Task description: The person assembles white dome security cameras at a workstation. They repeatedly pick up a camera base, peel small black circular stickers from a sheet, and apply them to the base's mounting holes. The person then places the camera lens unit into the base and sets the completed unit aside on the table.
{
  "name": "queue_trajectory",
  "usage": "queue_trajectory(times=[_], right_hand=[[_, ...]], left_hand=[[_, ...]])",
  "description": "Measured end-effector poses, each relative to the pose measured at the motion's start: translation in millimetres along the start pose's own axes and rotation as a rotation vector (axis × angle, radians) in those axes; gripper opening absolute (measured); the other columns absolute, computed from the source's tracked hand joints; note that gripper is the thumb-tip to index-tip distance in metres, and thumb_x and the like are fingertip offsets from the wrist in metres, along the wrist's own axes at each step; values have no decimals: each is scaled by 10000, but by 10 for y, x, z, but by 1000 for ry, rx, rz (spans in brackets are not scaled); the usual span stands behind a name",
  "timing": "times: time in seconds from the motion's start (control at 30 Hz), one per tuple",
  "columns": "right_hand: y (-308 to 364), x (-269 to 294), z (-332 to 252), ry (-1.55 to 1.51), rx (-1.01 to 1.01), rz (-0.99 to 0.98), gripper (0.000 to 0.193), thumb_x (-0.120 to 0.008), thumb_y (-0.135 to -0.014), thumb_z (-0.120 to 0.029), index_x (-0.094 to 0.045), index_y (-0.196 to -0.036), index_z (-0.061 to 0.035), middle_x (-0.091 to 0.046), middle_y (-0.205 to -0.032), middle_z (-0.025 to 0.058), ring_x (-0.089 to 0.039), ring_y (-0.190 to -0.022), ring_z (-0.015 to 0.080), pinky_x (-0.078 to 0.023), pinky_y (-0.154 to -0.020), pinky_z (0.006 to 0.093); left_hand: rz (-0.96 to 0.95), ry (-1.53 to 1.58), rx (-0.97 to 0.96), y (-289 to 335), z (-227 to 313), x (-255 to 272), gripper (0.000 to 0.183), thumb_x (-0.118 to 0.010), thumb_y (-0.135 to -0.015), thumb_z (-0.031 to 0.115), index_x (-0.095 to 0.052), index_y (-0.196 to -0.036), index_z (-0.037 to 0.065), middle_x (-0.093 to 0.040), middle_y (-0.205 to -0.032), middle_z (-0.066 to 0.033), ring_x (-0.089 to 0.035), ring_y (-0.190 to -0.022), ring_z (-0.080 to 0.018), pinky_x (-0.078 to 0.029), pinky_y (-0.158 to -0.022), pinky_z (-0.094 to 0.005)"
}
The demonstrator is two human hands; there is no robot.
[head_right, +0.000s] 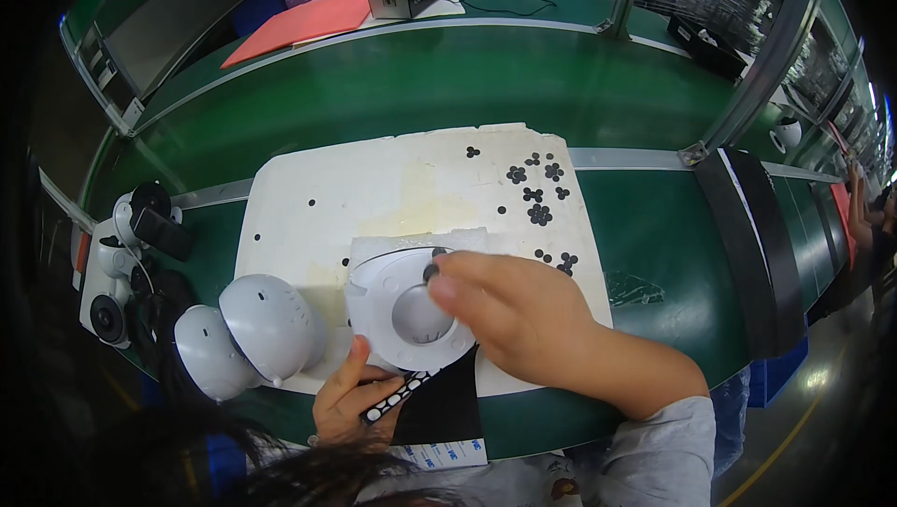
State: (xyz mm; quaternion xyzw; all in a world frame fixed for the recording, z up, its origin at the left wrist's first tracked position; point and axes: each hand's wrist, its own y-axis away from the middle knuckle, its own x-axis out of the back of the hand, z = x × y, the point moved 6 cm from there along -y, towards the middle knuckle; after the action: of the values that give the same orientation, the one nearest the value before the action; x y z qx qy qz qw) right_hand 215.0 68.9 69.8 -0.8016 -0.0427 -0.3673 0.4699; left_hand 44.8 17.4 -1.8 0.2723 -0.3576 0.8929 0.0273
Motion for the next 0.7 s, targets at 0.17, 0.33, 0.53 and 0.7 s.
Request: queue_trajectory(times=[0.17, 0.33, 0.53, 0.7], right_hand=[[-55, 46, 53, -225, -107, 99, 564, -575, -717, 57, -329, -1214, -46, -568, -873, 70, -553, -865, 255, -368, -807, 348], [-185, -272, 65, -495, -236, -122, 578, -526, -770, 60, -235, -1260, -38, -522, -832, 65, -515, -940, 237, -331, -883, 360], [-216, -348, 67, -512, -233, -195, 587, -508, -784, 65, -193, -1269, -37, -518, -847, 75, -509, -951, 233, -342, -883, 358], [-170, -370, 91, -554, -256, -106, 564, -535, -756, 65, -269, -1246, -20, -549, -851, 62, -536, -953, 254, -315, -903, 366]], left_hand=[[-13, 66, 73, 36, -8, -6, 343, -625, -520, -13, -643, -856, 56, -462, -1238, -162, -598, -727, -204, -462, -644, -297], [-16, 69, 32, 34, -2, -17, 349, -639, -530, -3, -632, -874, 58, -454, -1245, -167, -601, -726, -206, -466, -644, -301], [-30, 57, 3, -5, 28, 2, 328, -682, -553, 42, -622, -875, 58, -456, -1243, -167, -604, -712, -208, -471, -620, -292], [-52, 21, -14, -15, 40, 15, 337, -685, -557, 51, -620, -888, 56, -453, -1248, -165, -602, -706, -206, -471, -613, -288]])
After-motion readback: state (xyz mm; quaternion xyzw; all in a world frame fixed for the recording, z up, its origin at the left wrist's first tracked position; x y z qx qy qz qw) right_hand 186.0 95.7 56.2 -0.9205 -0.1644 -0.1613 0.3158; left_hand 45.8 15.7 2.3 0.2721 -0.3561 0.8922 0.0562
